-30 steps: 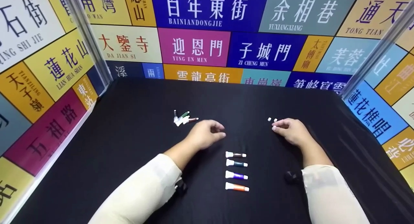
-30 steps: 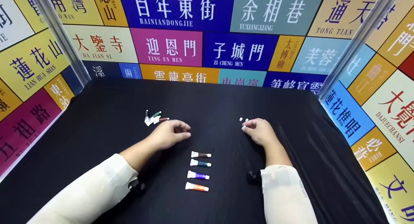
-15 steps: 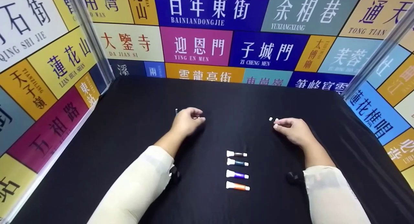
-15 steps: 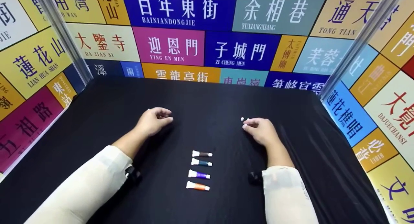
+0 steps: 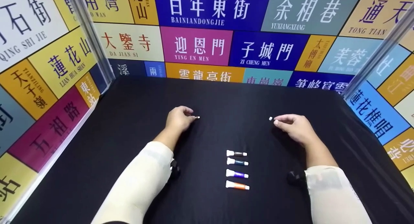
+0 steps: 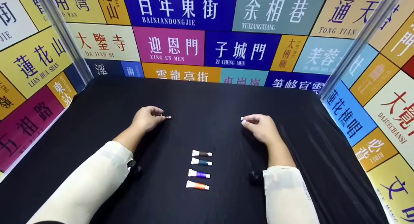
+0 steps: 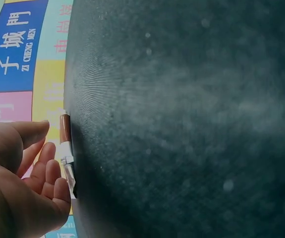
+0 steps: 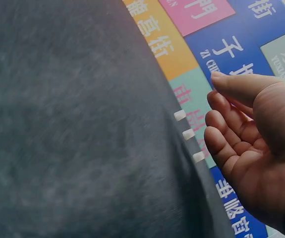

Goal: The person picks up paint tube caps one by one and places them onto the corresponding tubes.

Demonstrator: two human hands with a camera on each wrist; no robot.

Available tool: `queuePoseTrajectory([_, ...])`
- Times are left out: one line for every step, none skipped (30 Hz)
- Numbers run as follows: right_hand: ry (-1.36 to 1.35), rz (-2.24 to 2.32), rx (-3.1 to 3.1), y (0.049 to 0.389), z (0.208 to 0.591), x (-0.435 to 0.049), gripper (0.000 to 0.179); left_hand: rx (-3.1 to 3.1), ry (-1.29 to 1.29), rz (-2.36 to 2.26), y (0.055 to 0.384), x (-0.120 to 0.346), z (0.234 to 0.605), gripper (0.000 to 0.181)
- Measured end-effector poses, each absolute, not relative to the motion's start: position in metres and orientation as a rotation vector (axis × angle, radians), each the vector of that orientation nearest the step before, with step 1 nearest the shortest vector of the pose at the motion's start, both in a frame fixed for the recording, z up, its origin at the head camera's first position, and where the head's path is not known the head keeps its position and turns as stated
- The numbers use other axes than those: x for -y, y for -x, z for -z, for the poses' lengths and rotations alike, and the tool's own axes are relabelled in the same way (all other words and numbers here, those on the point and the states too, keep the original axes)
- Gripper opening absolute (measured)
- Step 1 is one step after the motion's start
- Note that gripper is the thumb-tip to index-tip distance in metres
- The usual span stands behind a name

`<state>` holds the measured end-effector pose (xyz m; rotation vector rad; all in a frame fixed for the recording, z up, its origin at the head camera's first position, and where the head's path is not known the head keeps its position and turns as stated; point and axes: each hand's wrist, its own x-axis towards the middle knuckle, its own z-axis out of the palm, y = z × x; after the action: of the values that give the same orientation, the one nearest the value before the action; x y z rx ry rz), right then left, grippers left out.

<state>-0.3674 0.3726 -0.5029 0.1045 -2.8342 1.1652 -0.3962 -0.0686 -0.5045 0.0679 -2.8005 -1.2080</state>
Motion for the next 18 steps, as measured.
queuePoseTrajectory([-0.110,-1.178,2.823,0.366,0.500,-0.371,0.040,2.804,-0.075,1.201,0.396,0.069,0.505,0.025])
queuePoseTrajectory([-0.120,-1.193,2.812,0.365,0.498,-0.370,0.041,2.809,-0.082,1.194,0.396,0.069,0.505,0.025])
queuePoseTrajectory([-0.120,-1.207,2.799,0.365,0.495,-0.369,0.041,2.816,-0.089,1.187,0.396,0.069,0.506,0.024])
queuePoseTrajectory([-0.127,-1.211,2.792,0.364,0.493,-0.368,0.041,2.824,-0.095,1.177,0.396,0.068,0.506,0.023])
queuePoseTrajectory([-0.125,-1.218,2.787,0.363,0.490,-0.367,0.042,2.830,-0.100,1.167,0.396,0.068,0.506,0.022])
queuePoseTrajectory([-0.123,-1.225,2.783,0.362,0.488,-0.365,0.041,2.836,-0.101,1.159,0.396,0.068,0.506,0.022])
queuePoseTrajectory([-0.122,-1.227,2.781,0.361,0.486,-0.364,0.041,2.841,-0.101,1.150,0.396,0.068,0.505,0.021])
queuePoseTrajectory([-0.124,-1.234,2.778,0.360,0.484,-0.363,0.041,2.845,-0.100,1.141,0.396,0.067,0.506,0.020])
queuePoseTrajectory([-0.123,-1.239,2.775,0.359,0.482,-0.361,0.039,2.849,-0.098,1.135,0.396,0.067,0.506,0.020])
queuePoseTrajectory([-0.129,-1.239,2.775,0.358,0.480,-0.360,0.038,2.851,-0.096,1.130,0.396,0.067,0.505,0.019])
queuePoseTrajectory([-0.129,-1.242,2.772,0.358,0.478,-0.359,0.038,2.854,-0.094,1.123,0.396,0.067,0.505,0.019])
queuePoseTrajectory([-0.134,-1.238,2.772,0.357,0.476,-0.357,0.036,2.859,-0.094,1.125,0.396,0.067,0.506,0.020])
queuePoseTrajectory([-0.140,-1.231,2.772,0.356,0.475,-0.356,0.036,2.866,-0.094,1.121,0.395,0.067,0.505,0.020])
queuePoseTrajectory([-0.147,-1.225,2.771,0.355,0.473,-0.355,0.035,2.876,-0.096,1.118,0.395,0.067,0.506,0.021])
queuePoseTrajectory([-0.153,-1.218,2.769,0.355,0.472,-0.354,0.034,2.887,-0.095,1.109,0.395,0.067,0.505,0.021])
queuePoseTrajectory([-0.160,-1.211,2.767,0.354,0.470,-0.353,0.035,2.900,-0.093,1.090,0.394,0.067,0.505,0.022])
queuePoseTrajectory([-0.166,-1.203,2.766,0.353,0.469,-0.353,0.034,2.914,-0.084,1.062,0.394,0.067,0.505,0.022])
queuePoseTrajectory([-0.172,-1.198,2.765,0.353,0.468,-0.352,0.034,2.930,-0.073,1.036,0.394,0.067,0.505,0.022])
